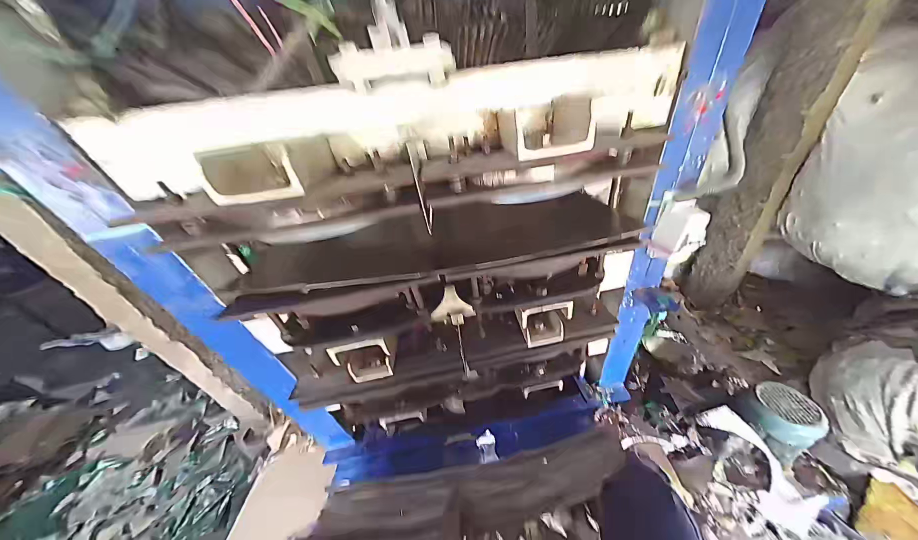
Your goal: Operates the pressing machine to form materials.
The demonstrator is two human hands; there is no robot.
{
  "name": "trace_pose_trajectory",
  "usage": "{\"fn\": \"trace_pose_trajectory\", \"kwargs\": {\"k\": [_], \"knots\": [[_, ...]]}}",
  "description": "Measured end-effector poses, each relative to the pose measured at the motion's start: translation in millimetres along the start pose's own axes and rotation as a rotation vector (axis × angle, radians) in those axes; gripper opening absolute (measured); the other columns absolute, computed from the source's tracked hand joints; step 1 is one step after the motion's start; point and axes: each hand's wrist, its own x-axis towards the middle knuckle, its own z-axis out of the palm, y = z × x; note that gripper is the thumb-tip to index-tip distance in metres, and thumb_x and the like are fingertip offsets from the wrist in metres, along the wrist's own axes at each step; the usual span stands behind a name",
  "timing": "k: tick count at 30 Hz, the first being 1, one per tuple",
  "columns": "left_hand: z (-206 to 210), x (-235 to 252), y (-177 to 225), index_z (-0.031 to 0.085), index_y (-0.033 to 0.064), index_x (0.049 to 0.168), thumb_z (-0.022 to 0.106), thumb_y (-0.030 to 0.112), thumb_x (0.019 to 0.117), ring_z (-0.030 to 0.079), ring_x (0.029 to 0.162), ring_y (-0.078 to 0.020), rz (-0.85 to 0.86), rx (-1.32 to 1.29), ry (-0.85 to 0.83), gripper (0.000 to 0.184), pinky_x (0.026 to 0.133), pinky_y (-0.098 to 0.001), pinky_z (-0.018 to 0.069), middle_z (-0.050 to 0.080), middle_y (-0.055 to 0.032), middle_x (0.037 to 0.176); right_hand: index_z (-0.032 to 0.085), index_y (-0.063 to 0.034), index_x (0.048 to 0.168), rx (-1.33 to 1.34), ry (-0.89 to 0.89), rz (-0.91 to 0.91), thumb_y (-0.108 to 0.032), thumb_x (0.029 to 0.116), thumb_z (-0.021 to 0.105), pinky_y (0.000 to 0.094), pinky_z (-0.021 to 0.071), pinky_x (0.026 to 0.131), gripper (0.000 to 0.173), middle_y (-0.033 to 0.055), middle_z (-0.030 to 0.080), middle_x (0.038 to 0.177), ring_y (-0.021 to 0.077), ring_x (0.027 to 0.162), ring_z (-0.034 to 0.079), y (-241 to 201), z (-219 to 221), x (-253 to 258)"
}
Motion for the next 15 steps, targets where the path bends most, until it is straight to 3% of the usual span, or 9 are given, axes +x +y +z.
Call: {"fn": "trace_pose_trajectory", "kwargs": {"k": [2, 4, 7, 9, 10, 12, 15], "knots": [[6.3, 8.1, 4.8, 0.062, -0.0042, 0.137, 0.057, 0.004, 0.0970, 0.052, 0.138, -0.0415, 0.193, 0.127, -0.053, 0.041, 0.118, -0.0591, 0.0358, 0.057, -0.0232, 0.145, 0.064, 0.0042, 0.130, -0.032, 0.052, -0.051, -0.022, 0.1032, 0.056, 0.0654, 0.0433, 0.105, 0.038, 0.0294, 0.063, 0.131, 0.0470, 0.125, 0.059, -4.1, 1.9, 6.3], [7.8, 38.9, -0.9, 0.068, 0.0035, 0.133, 0.055, 0.001, 0.0955, 0.055, 0.135, -0.0392, 0.335, 0.230, -0.131, 0.040, 0.116, -0.0600, 0.0369, 0.062, -0.0166, 0.143, 0.062, 0.0002, 0.135, -0.091, 0.023, -0.017, -0.024, 0.1059, 0.052, 0.0640, 0.0391, 0.110, 0.039, 0.0260, 0.061, 0.138, 0.0448, 0.132, 0.055, 0.1, -13.8, 18.2], [15.1, 85.5, -20.0, 0.054, 0.0027, 0.147, 0.043, 0.012, 0.1055, 0.042, 0.147, -0.0324, 0.143, 0.351, -0.336, 0.044, 0.125, -0.0478, 0.0264, 0.050, -0.0165, 0.154, 0.058, 0.0023, 0.138, -0.117, -0.076, 0.151, -0.025, 0.1072, 0.050, 0.0616, 0.0418, 0.109, 0.041, 0.0261, 0.056, 0.143, 0.0446, 0.132, 0.054, 13.0, -24.3, 38.8], [18.5, 110.3, -42.5, 0.048, 0.0036, 0.151, 0.039, 0.017, 0.1077, 0.039, 0.150, -0.0303, 0.041, 0.464, -0.308, 0.047, 0.126, -0.0475, 0.0230, 0.047, -0.0152, 0.157, 0.060, 0.0028, 0.134, -0.090, -0.038, 0.176, -0.023, 0.1073, 0.049, 0.0618, 0.0442, 0.106, 0.039, 0.0271, 0.059, 0.139, 0.0451, 0.128, 0.057, 9.7, -30.3, 45.3], [19.7, 114.2, -61.7, 0.050, 0.0033, 0.150, 0.039, 0.018, 0.1084, 0.041, 0.149, -0.0315, 0.014, 0.491, -0.250, 0.045, 0.126, -0.0486, 0.0228, 0.049, -0.0155, 0.155, 0.061, 0.0032, 0.133, -0.081, -0.022, 0.154, -0.022, 0.1077, 0.048, 0.0612, 0.0437, 0.107, 0.038, 0.0275, 0.060, 0.137, 0.0450, 0.128, 0.057, 3.2, -33.9, 44.3], [22.5, 105.7, -94.0, 0.062, 0.0007, 0.138, 0.040, 0.024, 0.1100, 0.051, 0.138, -0.0382, -0.053, 0.534, -0.170, 0.042, 0.122, -0.0533, 0.0309, 0.061, -0.0213, 0.141, 0.063, 0.0040, 0.130, -0.070, 0.002, 0.070, -0.018, 0.1077, 0.048, 0.0617, 0.0433, 0.107, 0.035, 0.0286, 0.062, 0.132, 0.0456, 0.127, 0.058, -4.5, -34.6, 42.4], [32.6, 99.0, -111.8, 0.072, 0.0008, 0.122, 0.047, 0.027, 0.1082, 0.064, 0.122, -0.0408, -0.068, 0.592, -0.113, 0.039, 0.109, -0.0546, 0.0454, 0.071, -0.0225, 0.122, 0.067, 0.0045, 0.122, -0.145, 0.039, -0.077, -0.008, 0.1031, 0.052, 0.0639, 0.0456, 0.102, 0.027, 0.0273, 0.067, 0.124, 0.0464, 0.120, 0.062, 11.4, -14.2, 55.3]]}}
